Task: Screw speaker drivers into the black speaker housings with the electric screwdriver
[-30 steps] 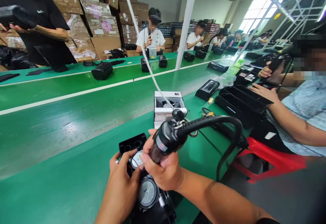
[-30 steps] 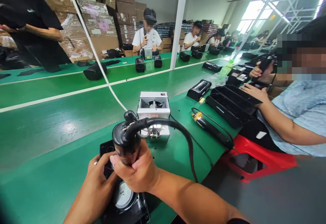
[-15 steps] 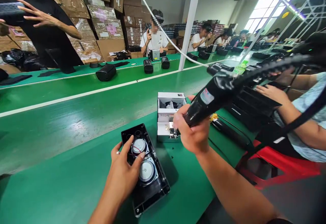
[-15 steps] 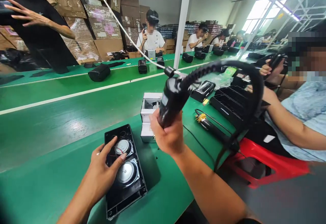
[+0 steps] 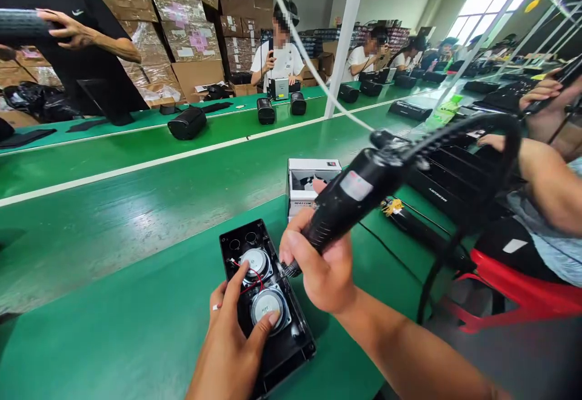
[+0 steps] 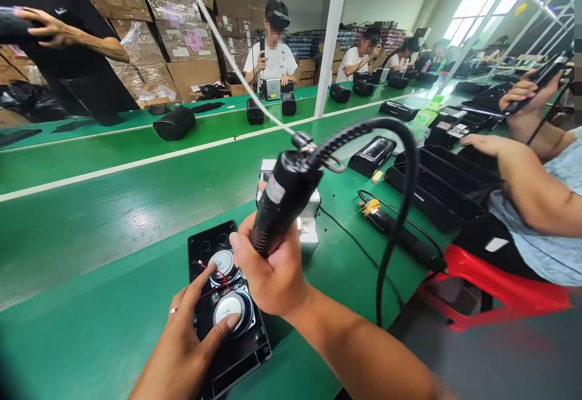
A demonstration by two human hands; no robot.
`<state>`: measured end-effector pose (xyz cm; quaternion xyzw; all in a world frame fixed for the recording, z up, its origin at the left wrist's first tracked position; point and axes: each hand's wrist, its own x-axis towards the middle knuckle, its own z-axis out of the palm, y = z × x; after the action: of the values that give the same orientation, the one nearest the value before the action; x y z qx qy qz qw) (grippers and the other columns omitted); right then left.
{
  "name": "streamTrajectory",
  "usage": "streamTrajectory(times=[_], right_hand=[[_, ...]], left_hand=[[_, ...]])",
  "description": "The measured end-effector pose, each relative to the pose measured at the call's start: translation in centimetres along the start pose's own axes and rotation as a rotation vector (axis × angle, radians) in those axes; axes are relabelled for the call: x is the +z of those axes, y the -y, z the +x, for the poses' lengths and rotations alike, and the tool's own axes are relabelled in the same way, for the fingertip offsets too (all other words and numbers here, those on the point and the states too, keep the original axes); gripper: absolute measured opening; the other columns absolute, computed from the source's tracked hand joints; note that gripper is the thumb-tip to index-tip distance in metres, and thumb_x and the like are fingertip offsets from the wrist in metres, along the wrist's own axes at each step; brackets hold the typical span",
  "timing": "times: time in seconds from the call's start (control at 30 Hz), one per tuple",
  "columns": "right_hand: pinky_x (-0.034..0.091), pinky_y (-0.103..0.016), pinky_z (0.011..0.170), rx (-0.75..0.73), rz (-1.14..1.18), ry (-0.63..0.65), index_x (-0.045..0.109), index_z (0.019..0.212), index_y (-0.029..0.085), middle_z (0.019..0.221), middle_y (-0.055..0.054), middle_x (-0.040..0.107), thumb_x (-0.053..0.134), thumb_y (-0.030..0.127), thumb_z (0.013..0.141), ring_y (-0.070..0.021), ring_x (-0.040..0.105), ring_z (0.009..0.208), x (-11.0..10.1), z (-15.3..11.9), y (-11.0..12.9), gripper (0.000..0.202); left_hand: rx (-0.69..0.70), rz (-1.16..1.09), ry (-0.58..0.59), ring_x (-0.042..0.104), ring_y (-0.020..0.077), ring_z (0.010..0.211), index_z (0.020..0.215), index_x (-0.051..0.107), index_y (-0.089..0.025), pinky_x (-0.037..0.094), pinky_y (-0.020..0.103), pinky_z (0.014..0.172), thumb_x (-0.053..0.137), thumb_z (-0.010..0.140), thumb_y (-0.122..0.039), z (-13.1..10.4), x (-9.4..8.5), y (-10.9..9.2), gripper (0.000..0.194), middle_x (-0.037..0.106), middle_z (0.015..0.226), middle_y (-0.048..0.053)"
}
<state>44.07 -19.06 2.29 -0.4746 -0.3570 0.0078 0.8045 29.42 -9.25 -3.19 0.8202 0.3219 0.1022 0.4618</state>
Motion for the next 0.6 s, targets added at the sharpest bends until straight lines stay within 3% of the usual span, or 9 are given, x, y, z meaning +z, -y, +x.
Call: streamTrajectory(times=[0.2, 0.37, 0.6], right_hand=[[0.053, -0.031, 0.062, 0.12, -0.016, 0.025, 0.049, 0.117, 0.028, 0.083, 0.005, 0.058, 0.066, 0.018, 0.094, -0.0115, 0.057, 0.061, -0.2, -0.3, -1.4, 0.03], [0.051, -0.031, 0.063, 0.141, -0.004, 0.037, 0.049, 0.103, 0.026, 0.079, 0.005, 0.058, 0.069, 0.019, 0.092, -0.012, 0.057, 0.061, -0.2, -0.3, -1.5, 0.024], [0.052, -0.028, 0.06, 0.17, 0.041, 0.035, 0.048, 0.1, 0.026, 0.078, 0.006, 0.057, 0.069, 0.018, 0.091, -0.0106, 0.057, 0.059, 0.0, -0.4, -1.7, 0.025]], left_hand=[[-0.015, -0.011, -0.021, 0.05, 0.0323, 0.142, 0.155, 0.042, -0.037, 0.038, 0.062, 0.122, 0.064, 0.088, -0.055, -0.4, 0.1, -0.3, 0.073, 0.048, 0.149, 0.007], [-0.019, 0.048, 0.058, 0.052, 0.0339, 0.142, 0.157, 0.039, -0.041, 0.041, 0.063, 0.12, 0.07, 0.083, -0.06, 0.0, -0.7, 0.5, 0.082, 0.049, 0.15, 0.007], [0.02, 0.084, 0.047, 0.05, 0.033, 0.143, 0.157, 0.037, -0.044, 0.04, 0.064, 0.12, 0.07, 0.085, -0.061, 0.3, -0.7, 1.0, 0.081, 0.049, 0.149, 0.006]])
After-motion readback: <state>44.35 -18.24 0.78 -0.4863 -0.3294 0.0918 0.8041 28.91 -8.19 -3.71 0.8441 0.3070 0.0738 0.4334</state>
